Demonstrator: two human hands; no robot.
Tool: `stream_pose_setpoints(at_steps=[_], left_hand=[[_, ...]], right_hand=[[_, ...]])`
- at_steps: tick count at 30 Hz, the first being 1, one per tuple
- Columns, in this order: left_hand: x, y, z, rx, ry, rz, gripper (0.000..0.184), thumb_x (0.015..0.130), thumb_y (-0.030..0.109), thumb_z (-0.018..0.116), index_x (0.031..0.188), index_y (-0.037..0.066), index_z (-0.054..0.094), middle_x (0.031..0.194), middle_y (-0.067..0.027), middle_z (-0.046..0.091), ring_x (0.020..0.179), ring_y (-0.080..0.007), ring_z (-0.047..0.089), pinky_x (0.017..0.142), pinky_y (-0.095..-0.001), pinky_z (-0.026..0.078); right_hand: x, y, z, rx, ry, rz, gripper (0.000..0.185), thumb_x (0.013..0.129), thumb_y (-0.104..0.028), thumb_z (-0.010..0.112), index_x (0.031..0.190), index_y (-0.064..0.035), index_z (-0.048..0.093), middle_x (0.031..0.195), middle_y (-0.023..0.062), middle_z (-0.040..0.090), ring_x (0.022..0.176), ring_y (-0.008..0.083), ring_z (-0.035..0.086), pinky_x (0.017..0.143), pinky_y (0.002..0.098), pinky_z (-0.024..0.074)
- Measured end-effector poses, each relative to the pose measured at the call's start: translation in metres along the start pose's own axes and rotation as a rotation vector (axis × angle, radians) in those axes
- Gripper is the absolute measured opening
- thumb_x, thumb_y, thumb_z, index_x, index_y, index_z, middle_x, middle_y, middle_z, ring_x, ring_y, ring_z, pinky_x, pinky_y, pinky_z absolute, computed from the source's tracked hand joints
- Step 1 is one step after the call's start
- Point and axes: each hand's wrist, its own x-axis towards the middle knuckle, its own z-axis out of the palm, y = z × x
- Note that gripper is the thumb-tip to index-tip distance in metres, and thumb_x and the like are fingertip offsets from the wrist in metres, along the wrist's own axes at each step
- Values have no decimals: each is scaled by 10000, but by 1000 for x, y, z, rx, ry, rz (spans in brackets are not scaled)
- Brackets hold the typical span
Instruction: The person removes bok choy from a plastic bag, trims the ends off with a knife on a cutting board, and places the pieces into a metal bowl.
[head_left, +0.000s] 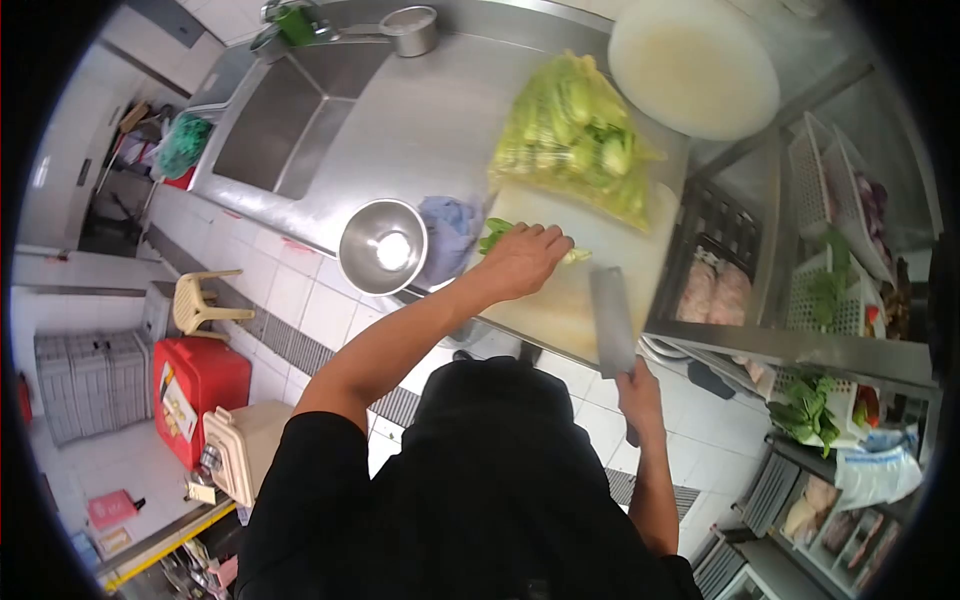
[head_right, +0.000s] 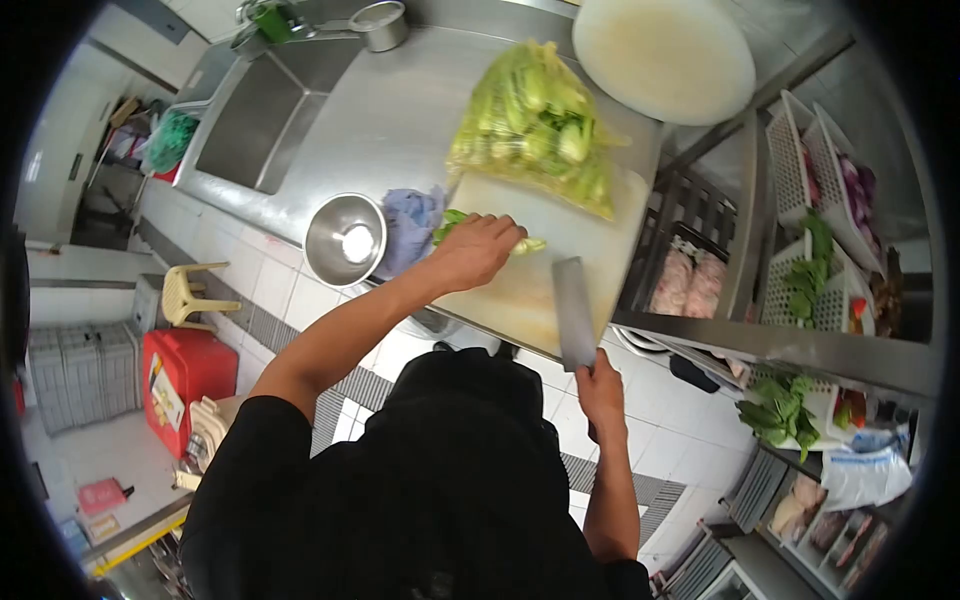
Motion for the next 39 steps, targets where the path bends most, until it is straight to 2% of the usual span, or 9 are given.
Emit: stream_pose_setpoints(at_steps=[2, 7, 10, 12, 14, 17, 22, 29, 39], left_hand=[[-34, -15, -42, -108, 212, -103, 337, 886, 65, 604, 1221, 53, 639, 1134, -153, 687, 1036, -362, 673, 882, -484, 521], [-152, -103, -66, 226, -50, -525, 323, 866, 98, 658, 1186, 72, 625, 1164, -148, 679, 1048, -374, 677, 879, -510, 518], [-166, -106, -51, 289, -1, -471, 487, 851, 144, 720, 1321, 94, 602, 1234, -135, 664, 1123, -351, 652, 953, -501, 502], [-135, -91, -68, 192, 165, -436, 569, 840, 161, 758, 1389, 127, 613, 1257, -129, 664, 1150, -352, 630, 988, -480, 503], [-78, -71, -80, 78, 271, -368, 495, 857, 134, 747, 1343, 117, 653, 1256, -132, 663, 1148, -368, 628, 985, -466, 510], [21, -52, -78, -56, 501, -151, 313, 886, 72, 713, 1195, 109, 751, 1209, -134, 673, 1108, -369, 630, 962, -452, 523], [139, -53, -52, 102, 527, -194, 323, 891, 182, 730, 1212, 148, 733, 1287, -142, 629, 1105, -366, 619, 892, -489, 540], [161, -44, -47, 212, 518, -336, 490, 911, 248, 735, 1381, 150, 637, 1343, -204, 587, 1173, -423, 588, 963, -499, 539], [164, -59, -70, 143, 347, -454, 493, 852, 45, 693, 1337, 126, 669, 1234, -172, 593, 1037, -406, 665, 820, -501, 583]], right_hand=[[4, 5, 2, 5, -6, -21, 314, 965, -170, 572, 1231, -6, 607, 863, 244, 718, 754, 362, 719, 688, 462, 535], [10, 14, 3, 90, -27, 7, 322, 959, -162, 559, 1232, 2, 605, 831, 206, 716, 685, 278, 701, 633, 415, 534], [19, 16, 3, 45, -10, -40, 328, 958, -173, 561, 1229, 8, 601, 825, 217, 715, 669, 313, 709, 655, 437, 549], [18, -1, -3, 59, -20, 14, 323, 958, -176, 559, 1219, 11, 600, 825, 221, 716, 686, 331, 717, 670, 446, 551], [18, -9, -9, 9, -81, 36, 394, 948, -224, 581, 1243, 38, 577, 997, 332, 718, 966, 508, 697, 846, 537, 549], [23, 2, 0, 36, -35, -11, 338, 949, -210, 573, 1195, 20, 594, 863, 264, 719, 752, 403, 723, 714, 476, 553], [18, -10, -5, 15, -50, 20, 352, 943, -216, 580, 1198, 26, 595, 968, 301, 720, 940, 479, 702, 832, 510, 541], [15, -7, -2, 109, -24, 24, 331, 942, -244, 570, 1139, 21, 586, 986, 323, 715, 968, 524, 681, 877, 569, 533], [22, -3, -4, 97, -62, -15, 377, 948, -259, 563, 1190, 29, 581, 1032, 320, 718, 989, 519, 677, 900, 572, 526]])
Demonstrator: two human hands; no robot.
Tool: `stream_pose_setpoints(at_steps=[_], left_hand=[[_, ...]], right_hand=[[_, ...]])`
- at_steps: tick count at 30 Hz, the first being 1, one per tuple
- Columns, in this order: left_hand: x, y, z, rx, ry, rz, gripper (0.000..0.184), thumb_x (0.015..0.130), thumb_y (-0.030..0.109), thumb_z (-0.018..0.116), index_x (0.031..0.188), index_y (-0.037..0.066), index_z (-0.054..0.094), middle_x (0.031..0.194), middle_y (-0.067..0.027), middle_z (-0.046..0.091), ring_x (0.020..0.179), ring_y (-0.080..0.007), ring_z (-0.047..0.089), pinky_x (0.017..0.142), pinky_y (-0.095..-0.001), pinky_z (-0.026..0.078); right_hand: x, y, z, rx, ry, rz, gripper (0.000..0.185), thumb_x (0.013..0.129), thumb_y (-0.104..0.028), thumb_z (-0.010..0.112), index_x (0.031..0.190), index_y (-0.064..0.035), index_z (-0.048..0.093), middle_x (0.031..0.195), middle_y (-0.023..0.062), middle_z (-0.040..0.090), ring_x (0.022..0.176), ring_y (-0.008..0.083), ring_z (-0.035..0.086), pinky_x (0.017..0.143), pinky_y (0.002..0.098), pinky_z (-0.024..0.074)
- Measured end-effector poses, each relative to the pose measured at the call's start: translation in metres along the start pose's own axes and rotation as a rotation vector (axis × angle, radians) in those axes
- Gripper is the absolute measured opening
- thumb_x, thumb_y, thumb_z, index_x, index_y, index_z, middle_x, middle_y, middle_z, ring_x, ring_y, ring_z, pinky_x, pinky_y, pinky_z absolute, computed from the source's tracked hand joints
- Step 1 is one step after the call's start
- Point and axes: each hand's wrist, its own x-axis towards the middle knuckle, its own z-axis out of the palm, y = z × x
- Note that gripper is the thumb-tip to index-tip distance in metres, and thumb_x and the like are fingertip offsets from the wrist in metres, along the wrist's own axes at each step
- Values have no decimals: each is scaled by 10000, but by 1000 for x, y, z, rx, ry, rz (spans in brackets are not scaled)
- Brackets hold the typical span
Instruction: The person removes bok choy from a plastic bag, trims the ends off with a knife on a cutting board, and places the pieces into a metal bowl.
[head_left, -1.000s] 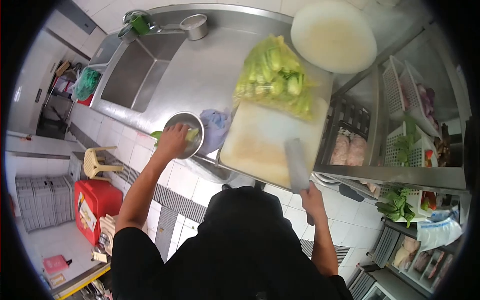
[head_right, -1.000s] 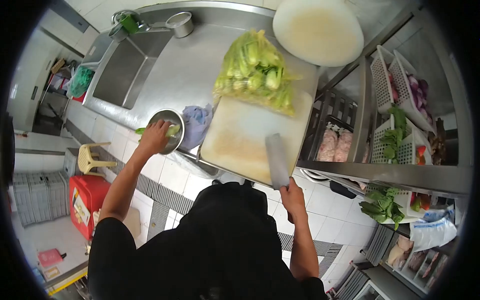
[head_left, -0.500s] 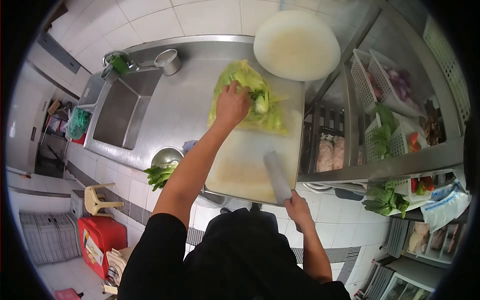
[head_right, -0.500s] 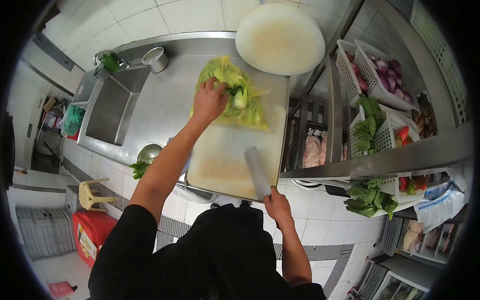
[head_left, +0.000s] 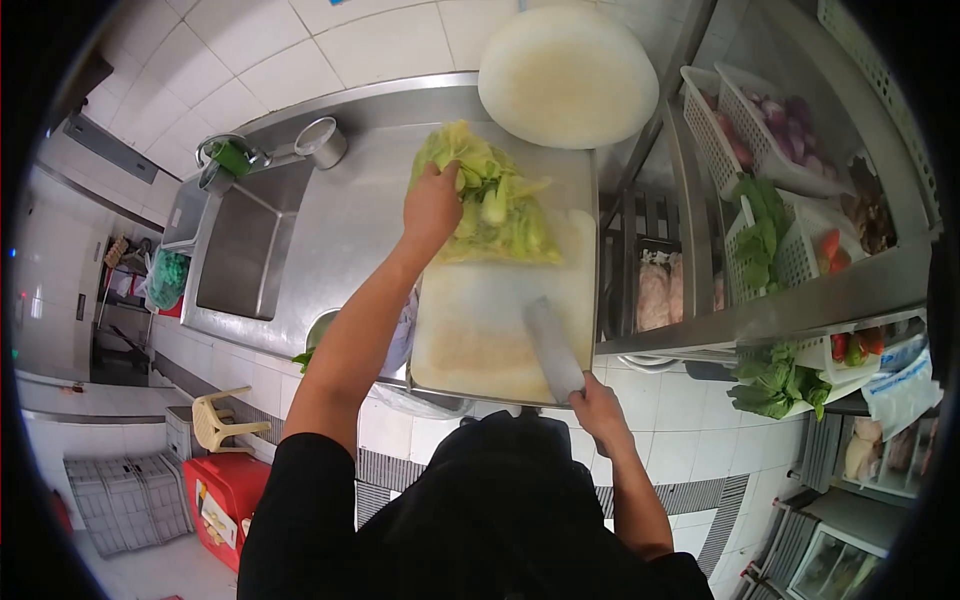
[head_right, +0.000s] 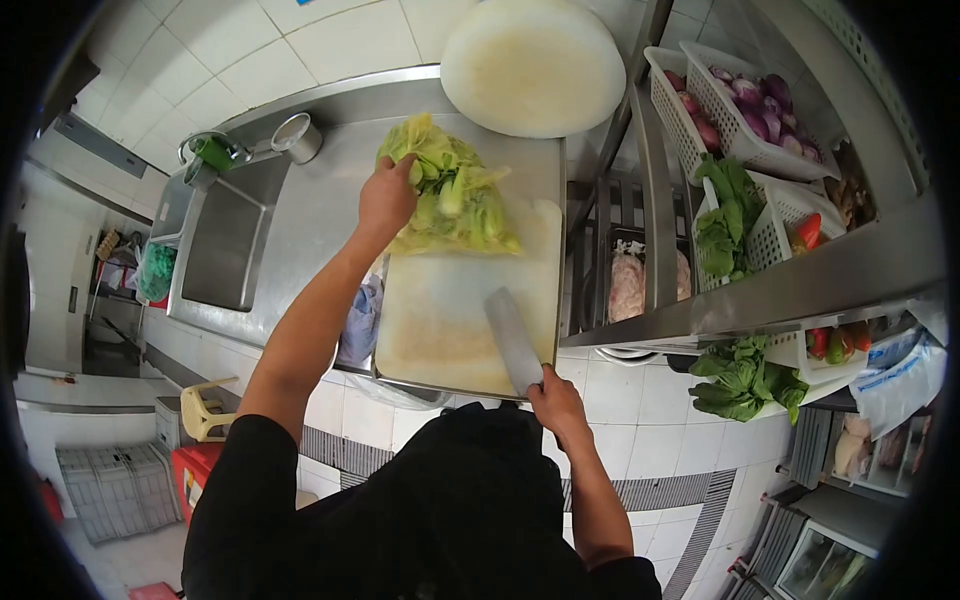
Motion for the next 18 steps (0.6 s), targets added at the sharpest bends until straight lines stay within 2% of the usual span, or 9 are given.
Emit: stream_pose_setpoints(at_steps=[1, 5, 7, 11, 13, 14, 16, 17, 18], left_hand=[[0, -4, -3, -90, -8, -35, 494, 847, 18, 681, 1327, 137, 683, 1240, -169, 591, 1054, -414, 665, 818, -502, 582], [-1, -8, 1, -55, 3, -75, 481, 835, 21, 694, 1296, 156, 717, 1277, -151, 593, 1165, -380, 637, 822, -501, 582], [-1, 2, -6, 165, 42, 67, 371, 829, 38, 695, 1182, 134, 756, 1317, -136, 592, 1217, -320, 612, 834, -479, 568], [19, -1, -8, 323, 46, 209, 296, 819, 60, 691, 1107, 98, 750, 1345, -119, 604, 1208, -281, 610, 880, -453, 544], [27, -14, -5, 373, 52, 530, 373, 810, 132, 721, 1181, 98, 707, 1347, -102, 616, 1239, -282, 599, 934, -456, 547], [27, -19, -2, 371, 52, 534, 373, 810, 132, 721, 1181, 98, 707, 1347, -102, 616, 1239, -282, 599, 934, -456, 547], [14, -10, -23, 217, 92, 724, 387, 801, 164, 756, 1172, 71, 700, 1330, -112, 636, 1244, -292, 609, 980, -470, 542], [1, -3, -31, 215, 90, 724, 387, 801, 164, 756, 1172, 71, 700, 1330, -112, 636, 1244, -292, 609, 980, -470, 542], [-20, 7, -39, 88, 103, 761, 386, 796, 169, 768, 1164, 74, 701, 1319, -111, 648, 1236, -298, 621, 1008, -477, 536]], right_hand=[[1, 4, 3, 15, 9, 0, 373, 949, -260, 564, 1186, 26, 581, 1035, 314, 721, 992, 517, 677, 902, 573, 525], [2, 8, 4, 32, 10, 5, 361, 952, -266, 565, 1178, 14, 583, 1037, 299, 728, 999, 513, 678, 906, 577, 523], [1, 4, 1, 22, 0, 10, 361, 953, -266, 563, 1183, 12, 581, 1034, 298, 728, 999, 513, 677, 905, 577, 522], [1, 3, 1, 13, 0, -7, 370, 955, -265, 563, 1201, 10, 572, 1030, 296, 728, 1001, 510, 675, 908, 575, 522], [2, 5, 2, 3, 5, -9, 372, 956, -266, 564, 1206, 9, 570, 1029, 296, 728, 1003, 509, 675, 909, 576, 521], [2, 5, 3, -4, 7, -9, 375, 957, -267, 565, 1211, 8, 568, 1027, 297, 727, 1005, 508, 675, 911, 577, 520], [1, 4, 2, 1, -2, 1, 377, 957, -269, 567, 1216, 6, 569, 1028, 297, 727, 1007, 508, 675, 913, 577, 519], [1, 4, 1, 2, -13, 8, 379, 958, -270, 569, 1220, 4, 570, 1029, 297, 726, 1009, 507, 675, 915, 577, 519], [1, 4, 1, 4, -14, 12, 379, 958, -270, 569, 1220, 4, 570, 1029, 297, 726, 1009, 507, 675, 915, 577, 519]])
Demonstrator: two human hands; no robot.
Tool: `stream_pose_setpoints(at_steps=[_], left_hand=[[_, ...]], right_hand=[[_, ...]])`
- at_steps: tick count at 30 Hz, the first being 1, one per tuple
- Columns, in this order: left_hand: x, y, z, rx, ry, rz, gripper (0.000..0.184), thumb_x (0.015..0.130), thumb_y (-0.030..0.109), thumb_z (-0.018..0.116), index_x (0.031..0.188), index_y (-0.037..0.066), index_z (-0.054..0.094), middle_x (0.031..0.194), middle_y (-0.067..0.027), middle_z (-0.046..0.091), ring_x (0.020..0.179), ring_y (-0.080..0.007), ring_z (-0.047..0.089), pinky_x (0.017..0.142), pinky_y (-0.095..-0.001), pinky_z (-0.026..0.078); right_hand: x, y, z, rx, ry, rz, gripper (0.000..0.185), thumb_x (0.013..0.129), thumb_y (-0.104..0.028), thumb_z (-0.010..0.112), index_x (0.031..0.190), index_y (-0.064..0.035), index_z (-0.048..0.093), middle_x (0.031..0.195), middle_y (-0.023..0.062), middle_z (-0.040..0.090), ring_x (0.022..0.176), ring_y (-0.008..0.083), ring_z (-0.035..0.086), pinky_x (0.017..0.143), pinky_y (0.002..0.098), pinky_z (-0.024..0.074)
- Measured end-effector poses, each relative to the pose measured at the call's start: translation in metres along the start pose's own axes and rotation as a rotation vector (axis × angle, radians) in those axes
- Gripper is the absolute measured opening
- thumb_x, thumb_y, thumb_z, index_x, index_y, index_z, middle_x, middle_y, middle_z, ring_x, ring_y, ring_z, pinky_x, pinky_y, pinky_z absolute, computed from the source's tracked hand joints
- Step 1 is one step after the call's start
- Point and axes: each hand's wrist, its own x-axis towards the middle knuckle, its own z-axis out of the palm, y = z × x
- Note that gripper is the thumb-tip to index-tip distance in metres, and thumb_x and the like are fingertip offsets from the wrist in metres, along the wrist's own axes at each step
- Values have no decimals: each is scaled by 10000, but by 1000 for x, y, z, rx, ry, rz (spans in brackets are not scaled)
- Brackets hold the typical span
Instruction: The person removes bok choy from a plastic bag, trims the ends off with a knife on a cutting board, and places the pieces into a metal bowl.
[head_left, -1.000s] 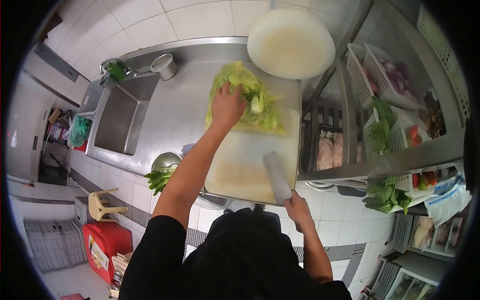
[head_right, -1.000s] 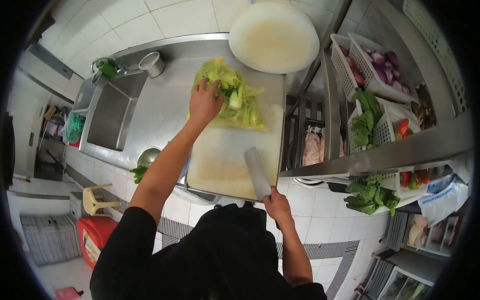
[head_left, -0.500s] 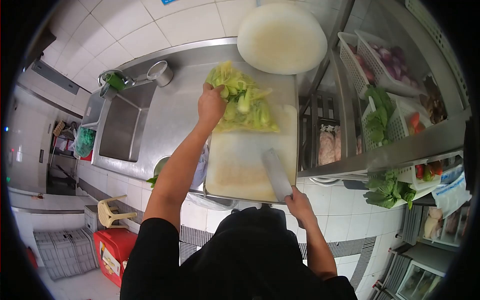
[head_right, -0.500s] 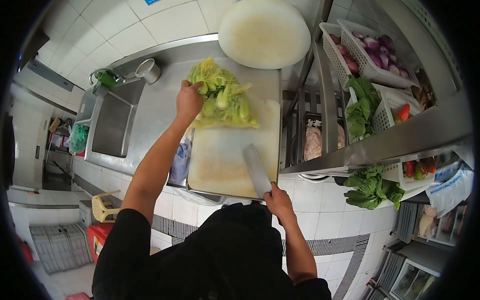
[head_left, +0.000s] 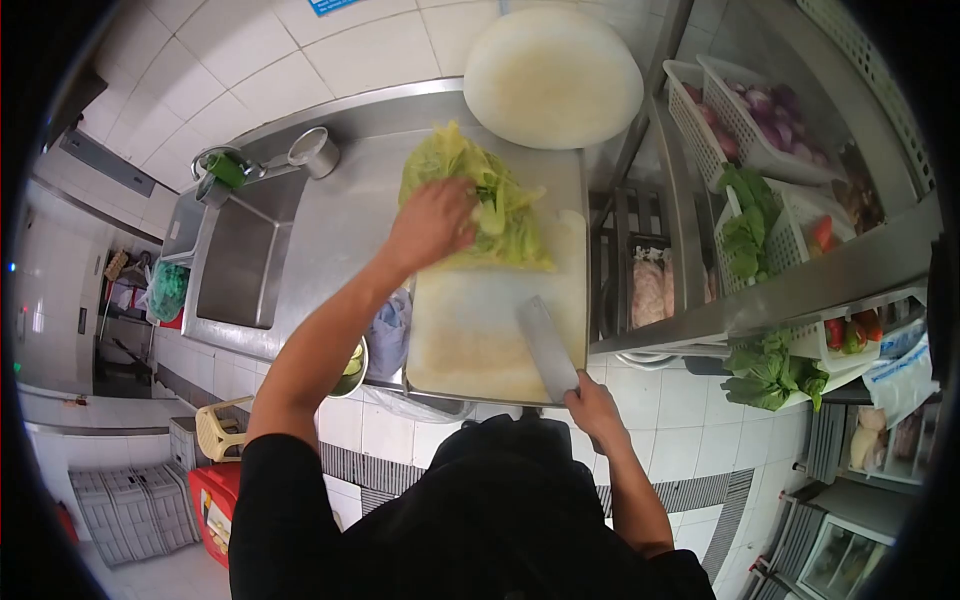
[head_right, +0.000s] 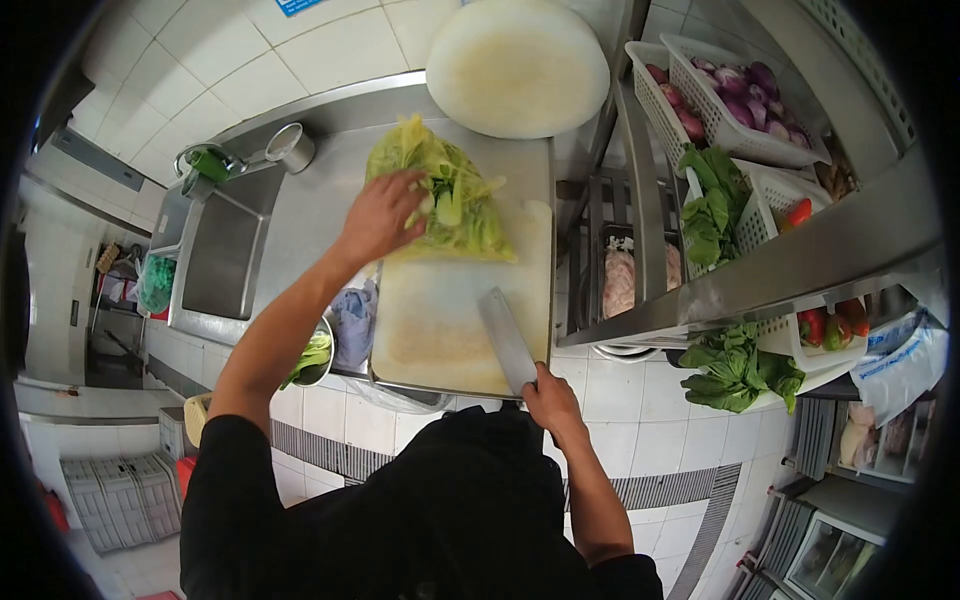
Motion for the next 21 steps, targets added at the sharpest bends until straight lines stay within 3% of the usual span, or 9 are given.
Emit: stream_pose_setpoints(at_steps=[3, 4, 8, 10, 13, 16, 18, 20, 21], left_hand=[[-56, 61, -3, -233, 21, 78, 398, 781, 156, 788, 1160, 71, 700, 1278, -108, 682, 1204, -319, 653, 1075, -497, 515], [-76, 82, -6, -207, -28, 116, 400, 789, 162, 777, 1171, 75, 694, 1260, -106, 689, 1181, -311, 662, 1071, -494, 522], [-171, 155, 40, -314, -237, -72, 392, 819, 188, 776, 1185, 80, 685, 1214, -100, 688, 1202, -296, 638, 1054, -495, 500], [-186, 181, 49, -359, -240, -135, 401, 826, 189, 786, 1194, 69, 682, 1216, -109, 673, 1211, -313, 616, 1054, -497, 481], [-184, 188, 42, -524, -51, -441, 457, 824, 167, 789, 1243, 43, 659, 1295, -166, 626, 1210, -387, 586, 1048, -495, 484], [-195, 184, 42, -602, -9, -538, 472, 805, 131, 779, 1254, 48, 659, 1295, -154, 623, 1203, -378, 586, 1059, -488, 482], [-198, 184, 48, -635, -42, -562, 480, 835, 196, 771, 1278, 49, 657, 1324, -157, 614, 1247, -378, 557, 1080, -505, 452], [-189, 181, 48, -408, -138, -519, 514, 878, 289, 745, 1318, 44, 645, 1373, -155, 592, 1295, -378, 517, 1098, -523, 406], [-186, 178, 54, -346, -182, -647, 558, 911, 362, 714, 1366, 51, 629, 1413, -151, 572, 1331, -379, 484, 1104, -529, 373]], right_hand=[[0, 1, 1, 2, 2, 0, 384, 958, -271, 569, 1227, 4, 569, 1030, 296, 726, 1011, 507, 674, 918, 576, 520], [2, 3, 2, 4, 43, -25, 373, 953, -254, 574, 1215, 11, 581, 980, 300, 717, 957, 499, 681, 857, 559, 524], [5, 2, 4, -40, 77, -58, 350, 941, -237, 584, 1189, 10, 603, 901, 284, 711, 870, 478, 699, 783, 539, 530], [-4, -20, -7, -65, -4, -38, 327, 966, -256, 577, 1174, -4, 575, 974, 305, 725, 957, 511, 688, 862, 587, 530], [-13, -36, -2, -222, 131, -116, 315, 1005, -249, 564, 1205, -5, 561, 866, 276, 727, 845, 492, 703, 764, 599, 531], [-15, -38, 6, -271, 163, -99, 315, 1005, -236, 563, 1208, 4, 559, 826, 265, 725, 791, 490, 701, 725, 595, 533], [-16, -39, 4, -279, 164, -83, 315, 1003, -228, 564, 1214, 6, 560, 817, 266, 723, 784, 488, 702, 718, 591, 533], [-19, -43, 2, -278, 173, -75, 315, 1002, -219, 565, 1220, 9, 561, 808, 267, 721, 777, 485, 702, 711, 586, 532], [-23, -47, 2, -230, 195, -72, 314, 1001, -217, 568, 1217, 11, 565, 805, 266, 721, 778, 485, 703, 711, 583, 531]])
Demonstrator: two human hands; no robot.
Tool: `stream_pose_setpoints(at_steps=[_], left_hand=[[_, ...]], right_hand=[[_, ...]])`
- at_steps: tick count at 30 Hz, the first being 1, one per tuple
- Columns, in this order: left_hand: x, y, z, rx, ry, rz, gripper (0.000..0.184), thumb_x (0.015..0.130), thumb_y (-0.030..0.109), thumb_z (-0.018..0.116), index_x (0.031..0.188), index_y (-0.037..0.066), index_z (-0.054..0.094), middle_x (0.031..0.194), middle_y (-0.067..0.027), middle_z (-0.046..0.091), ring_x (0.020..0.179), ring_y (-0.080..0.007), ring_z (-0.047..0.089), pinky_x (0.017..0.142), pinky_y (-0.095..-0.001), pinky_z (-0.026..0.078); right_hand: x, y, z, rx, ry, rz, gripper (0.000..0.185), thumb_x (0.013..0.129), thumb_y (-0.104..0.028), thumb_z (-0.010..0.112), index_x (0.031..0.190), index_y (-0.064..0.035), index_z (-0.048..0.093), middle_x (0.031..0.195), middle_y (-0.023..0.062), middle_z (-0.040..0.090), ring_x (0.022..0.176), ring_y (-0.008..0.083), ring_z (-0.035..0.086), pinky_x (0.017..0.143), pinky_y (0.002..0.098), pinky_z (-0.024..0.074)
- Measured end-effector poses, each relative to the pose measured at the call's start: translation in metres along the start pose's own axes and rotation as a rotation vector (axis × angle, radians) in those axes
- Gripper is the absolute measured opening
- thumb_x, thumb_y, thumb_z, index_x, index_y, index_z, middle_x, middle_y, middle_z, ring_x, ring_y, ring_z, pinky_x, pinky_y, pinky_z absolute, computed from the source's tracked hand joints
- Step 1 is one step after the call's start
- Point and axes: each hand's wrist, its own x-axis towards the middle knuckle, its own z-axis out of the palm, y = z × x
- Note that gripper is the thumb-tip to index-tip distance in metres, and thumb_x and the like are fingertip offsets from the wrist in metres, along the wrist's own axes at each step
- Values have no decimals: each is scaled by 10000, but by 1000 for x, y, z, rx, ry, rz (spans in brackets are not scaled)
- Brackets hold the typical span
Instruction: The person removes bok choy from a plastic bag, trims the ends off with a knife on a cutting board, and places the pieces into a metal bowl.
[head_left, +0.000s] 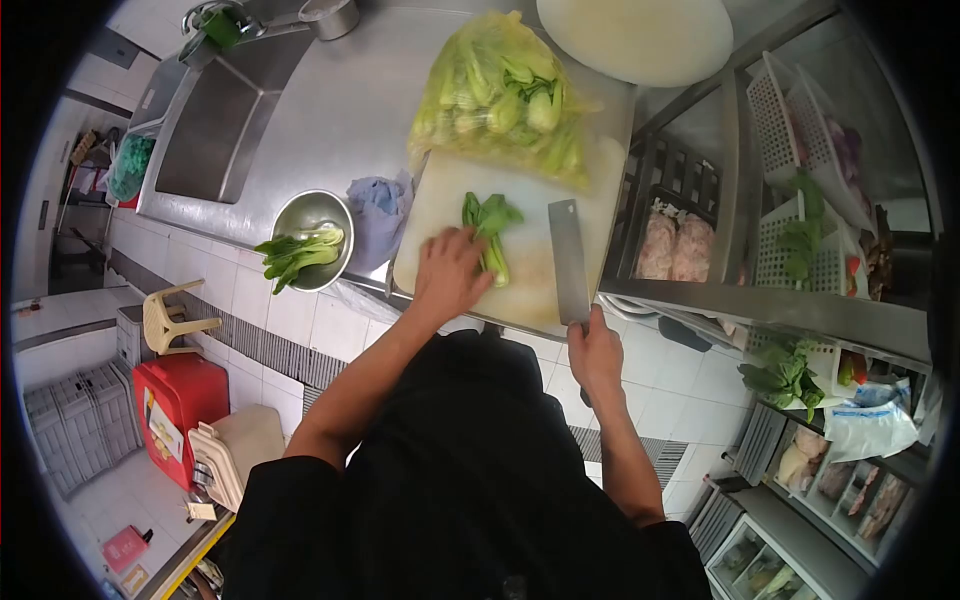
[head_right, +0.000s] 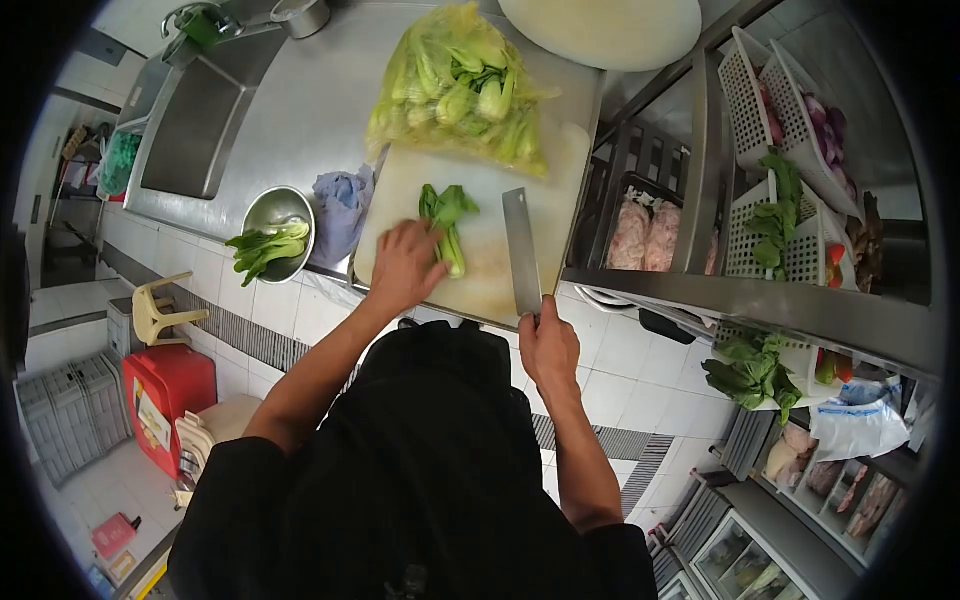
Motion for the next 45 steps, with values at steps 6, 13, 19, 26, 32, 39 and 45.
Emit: stream_pose_setpoints(at_steps=[6, 13, 19, 26, 32, 39, 45], left_hand=[[-13, -6, -1, -149, 206, -260, 476, 900, 239, 746, 1332, 63, 654, 1377, -171, 588, 1263, -376, 544, 1055, -492, 443], [-14, -12, 1, -410, 81, 119, 370, 831, 135, 810, 1178, 49, 713, 1247, -149, 648, 1107, -361, 629, 951, -448, 538], [-9, -7, 3, -417, 72, 105, 318, 834, 131, 798, 1131, 57, 711, 1210, -136, 650, 1112, -355, 619, 965, -444, 526], [-6, -7, 2, -427, 50, 123, 296, 839, 136, 785, 1116, 65, 714, 1190, -131, 648, 1104, -351, 611, 970, -438, 520], [-5, -6, 4, -432, 62, 126, 308, 806, 123, 797, 1098, 63, 720, 1143, -116, 638, 1073, -336, 615, 945, -433, 529], [-7, -6, 13, -397, 62, 84, 328, 794, 112, 808, 1108, 66, 723, 1134, -124, 642, 1070, -347, 614, 934, -442, 528], [-10, -9, 4, -351, 62, 102, 344, 809, 121, 807, 1140, 69, 727, 1160, -137, 633, 1097, -349, 606, 948, -442, 524]], right_hand=[[-8, -9, -6, 51, -34, -10, 312, 1003, -235, 577, 1194, 11, 572, 792, 260, 715, 781, 488, 700, 719, 577, 529], [-24, -39, -2, -33, -151, -73, 241, 997, -216, 570, 1099, 2, 557, 780, 267, 703, 775, 494, 693, 737, 592, 536], [-26, -44, 8, -53, -192, -92, 248, 990, -193, 567, 1124, 16, 556, 759, 282, 696, 739, 496, 690, 718, 594, 544], [-26, -48, 12, -75, -183, -110, 248, 991, -183, 564, 1127, 23, 546, 748, 281, 694, 727, 489, 692, 703, 594, 543], [7, -63, 30, -104, -146, -211, 218, 985, -171, 579, 1093, 13, 537, 810, 279, 709, 793, 491, 703, 732, 598, 544], [49, -85, 54, -148, -140, -196, 227, 971, -146, 574, 1127, 15, 536, 852, 296, 713, 840, 502, 707, 763, 609, 547], [-31, -29, 13, -199, -339, -38, 256, 985, -171, 575, 1148, 18, 521, 875, 294, 718, 865, 498, 708, 785, 614, 541]])
